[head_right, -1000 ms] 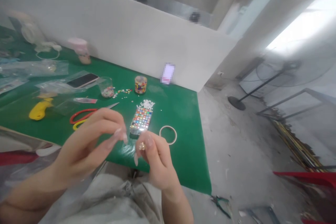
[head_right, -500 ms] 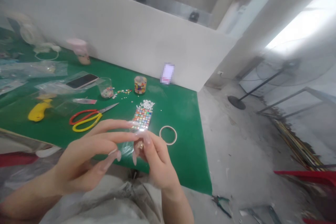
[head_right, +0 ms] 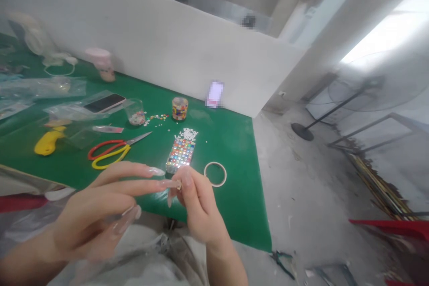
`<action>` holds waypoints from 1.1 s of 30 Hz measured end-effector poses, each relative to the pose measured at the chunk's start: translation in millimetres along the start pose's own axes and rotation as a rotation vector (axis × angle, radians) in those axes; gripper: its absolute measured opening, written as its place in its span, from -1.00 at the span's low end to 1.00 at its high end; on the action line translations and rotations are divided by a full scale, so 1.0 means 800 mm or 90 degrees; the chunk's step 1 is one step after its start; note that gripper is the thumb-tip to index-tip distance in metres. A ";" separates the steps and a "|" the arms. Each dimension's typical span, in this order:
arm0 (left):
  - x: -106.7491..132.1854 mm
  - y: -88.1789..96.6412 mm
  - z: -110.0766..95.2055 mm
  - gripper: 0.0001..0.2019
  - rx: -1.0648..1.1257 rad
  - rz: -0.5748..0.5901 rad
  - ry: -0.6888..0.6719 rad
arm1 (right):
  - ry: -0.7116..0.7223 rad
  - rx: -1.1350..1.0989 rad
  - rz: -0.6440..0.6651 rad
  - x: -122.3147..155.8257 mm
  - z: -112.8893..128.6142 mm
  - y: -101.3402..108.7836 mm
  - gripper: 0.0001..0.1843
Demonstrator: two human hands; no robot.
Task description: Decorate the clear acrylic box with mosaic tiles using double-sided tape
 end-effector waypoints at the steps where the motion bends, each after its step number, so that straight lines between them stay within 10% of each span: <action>1: 0.000 0.000 0.000 -0.81 -0.001 0.002 0.000 | 0.001 0.008 -0.006 0.000 0.000 0.000 -0.61; 23: 0.003 0.005 0.002 -0.79 -0.017 -0.067 0.084 | 0.043 0.056 -0.047 -0.001 -0.001 0.000 -0.60; 26: 0.020 -0.003 0.052 -0.82 -0.101 -0.066 0.212 | 0.038 0.079 -0.045 0.000 -0.007 0.003 -0.59; 28: 0.038 -0.015 0.110 -0.78 -0.151 0.071 0.373 | -0.025 0.090 -0.050 0.002 -0.016 0.006 -0.56; 33: 0.086 -0.052 0.251 -0.84 -0.110 0.327 0.473 | -0.162 0.092 -0.101 0.008 -0.038 0.011 -0.49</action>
Point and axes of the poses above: each hand's wrist, its own x-axis away from the middle knuckle, its own y-axis out of the back of the hand, z = x × y, the point moved 2 cm from there along -x, towards the middle knuckle, and after that the axes turned 11 degrees about -y, right-handed, at the moved point
